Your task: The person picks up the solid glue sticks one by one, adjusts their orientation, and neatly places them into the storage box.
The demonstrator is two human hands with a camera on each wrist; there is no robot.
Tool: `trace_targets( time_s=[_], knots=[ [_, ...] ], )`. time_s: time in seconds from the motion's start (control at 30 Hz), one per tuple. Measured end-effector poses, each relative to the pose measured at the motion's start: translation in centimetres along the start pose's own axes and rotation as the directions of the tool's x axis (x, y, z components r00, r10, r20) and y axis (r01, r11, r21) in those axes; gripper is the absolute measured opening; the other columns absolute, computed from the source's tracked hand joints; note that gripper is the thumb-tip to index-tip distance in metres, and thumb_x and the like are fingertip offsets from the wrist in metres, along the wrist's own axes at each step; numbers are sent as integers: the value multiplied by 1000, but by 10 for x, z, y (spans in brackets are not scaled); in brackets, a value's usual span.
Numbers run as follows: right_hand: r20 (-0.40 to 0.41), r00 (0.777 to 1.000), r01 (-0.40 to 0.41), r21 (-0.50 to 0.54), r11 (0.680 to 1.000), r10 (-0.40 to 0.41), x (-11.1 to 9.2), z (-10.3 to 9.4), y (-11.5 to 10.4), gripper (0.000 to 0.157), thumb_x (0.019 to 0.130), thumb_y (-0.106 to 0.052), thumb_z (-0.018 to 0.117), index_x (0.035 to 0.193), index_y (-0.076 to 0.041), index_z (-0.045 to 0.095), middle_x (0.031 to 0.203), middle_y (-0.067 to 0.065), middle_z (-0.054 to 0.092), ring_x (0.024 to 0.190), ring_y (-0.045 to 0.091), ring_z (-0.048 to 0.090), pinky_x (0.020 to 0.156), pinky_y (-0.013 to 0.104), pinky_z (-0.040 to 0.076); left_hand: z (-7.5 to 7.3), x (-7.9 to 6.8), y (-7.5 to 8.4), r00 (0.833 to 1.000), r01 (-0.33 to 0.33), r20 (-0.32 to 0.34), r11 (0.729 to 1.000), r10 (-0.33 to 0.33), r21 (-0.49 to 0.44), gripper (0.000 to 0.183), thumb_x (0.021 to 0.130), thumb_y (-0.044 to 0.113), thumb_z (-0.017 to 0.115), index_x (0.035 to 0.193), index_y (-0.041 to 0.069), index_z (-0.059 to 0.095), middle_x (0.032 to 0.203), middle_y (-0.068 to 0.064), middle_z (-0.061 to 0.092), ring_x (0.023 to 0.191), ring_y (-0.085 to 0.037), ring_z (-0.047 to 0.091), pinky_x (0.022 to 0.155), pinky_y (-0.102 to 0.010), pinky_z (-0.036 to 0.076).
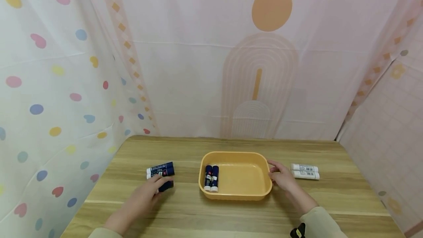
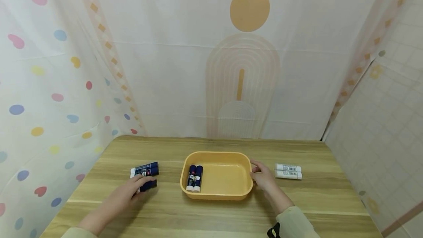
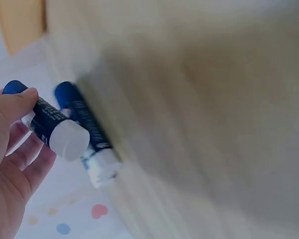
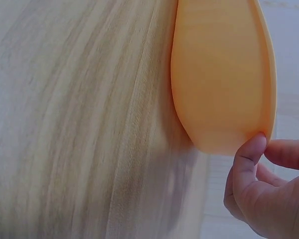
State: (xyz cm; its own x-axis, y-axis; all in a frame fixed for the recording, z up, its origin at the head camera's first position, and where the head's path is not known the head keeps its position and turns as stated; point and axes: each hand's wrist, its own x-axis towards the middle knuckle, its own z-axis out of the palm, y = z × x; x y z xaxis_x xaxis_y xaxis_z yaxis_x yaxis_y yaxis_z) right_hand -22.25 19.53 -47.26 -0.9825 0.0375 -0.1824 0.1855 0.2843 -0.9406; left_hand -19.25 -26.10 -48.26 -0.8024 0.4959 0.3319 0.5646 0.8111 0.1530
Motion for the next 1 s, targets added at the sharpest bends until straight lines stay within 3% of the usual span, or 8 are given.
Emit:
trace_targets(
  time_s=[0.07, 0.13, 0.23, 0.33, 0.47, 0.53, 0.73, 1.0],
  knots=[
    [1, 1000, -3, 5, 1000, 3, 0, 0, 1, 47, 91, 4, 51, 137, 3, 43, 100, 14, 51, 71, 15, 50, 59, 26, 46, -3, 7, 3, 998, 57, -1, 995, -57, -85, 58, 77, 1, 75, 127, 21, 55, 107, -1, 59, 81, -10, 56, 63, -22, 50],
    [4, 1000, -3, 9, 1000, 3, 0, -1, 1, 47, 91, 4, 51, 137, 3, 43, 100, 14, 51, 71, 15, 50, 59, 26, 46, -5, 13, 6, 989, 148, 22, 967, -147, -206, 53, 80, 2, 72, 128, 19, 54, 112, -4, 59, 87, -12, 58, 68, -23, 51],
    [6, 1000, -13, 20, 1000, 13, 0, -1, 2, 47, 92, 3, 50, 137, 3, 43, 100, 13, 51, 73, 16, 51, 60, 26, 47, -6, 21, 13, 948, 314, 83, 866, -306, -389, 51, 86, 5, 67, 132, 17, 50, 114, -9, 57, 94, -18, 59, 72, -24, 53],
    [9, 1000, -26, 35, 999, 26, 0, -1, 2, 47, 92, 3, 50, 138, 2, 42, 101, 13, 50, 74, 16, 51, 60, 27, 47, -5, 27, 19, 897, 424, 118, 757, -425, -496, 50, 89, 9, 64, 135, 16, 47, 113, -13, 56, 96, -23, 59, 73, -28, 54],
    [15, 999, -31, 43, 999, 30, 0, -1, 1, 47, 92, 2, 51, 138, 1, 42, 102, 14, 50, 75, 16, 52, 61, 27, 48, -4, 36, 25, 847, 496, 121, 687, -519, -530, 49, 90, 15, 64, 135, 17, 44, 114, -16, 55, 98, -25, 58, 75, -32, 54],
    [14, 999, -29, 45, 999, 29, -1, -1, 0, 47, 92, 2, 51, 138, 2, 42, 101, 13, 51, 75, 16, 52, 61, 27, 48, -4, 41, 27, 838, 499, 104, 672, -536, -547, 50, 90, 15, 64, 135, 18, 43, 115, -16, 56, 97, -25, 57, 75, -32, 52],
    [11, 1000, -24, 62, 998, 23, -1, -1, -1, 47, 92, 4, 51, 138, 3, 42, 96, 10, 50, 73, 16, 51, 58, 25, 46, -2, 61, 45, 848, 393, -33, 670, -528, -629, 50, 88, 7, 66, 132, 11, 43, 119, -19, 55, 97, -27, 59, 73, -29, 53],
    [21, 1000, -19, 83, 996, 18, 1, 0, 0, 47, 92, 4, 50, 138, 3, 41, 96, 11, 50, 73, 16, 50, 58, 25, 46, 10, 82, 84, 847, 276, -186, 712, -497, -645, 45, 86, 5, 67, 124, 12, 44, 121, -12, 50, 104, -25, 56, 78, -28, 55]
  ],
)
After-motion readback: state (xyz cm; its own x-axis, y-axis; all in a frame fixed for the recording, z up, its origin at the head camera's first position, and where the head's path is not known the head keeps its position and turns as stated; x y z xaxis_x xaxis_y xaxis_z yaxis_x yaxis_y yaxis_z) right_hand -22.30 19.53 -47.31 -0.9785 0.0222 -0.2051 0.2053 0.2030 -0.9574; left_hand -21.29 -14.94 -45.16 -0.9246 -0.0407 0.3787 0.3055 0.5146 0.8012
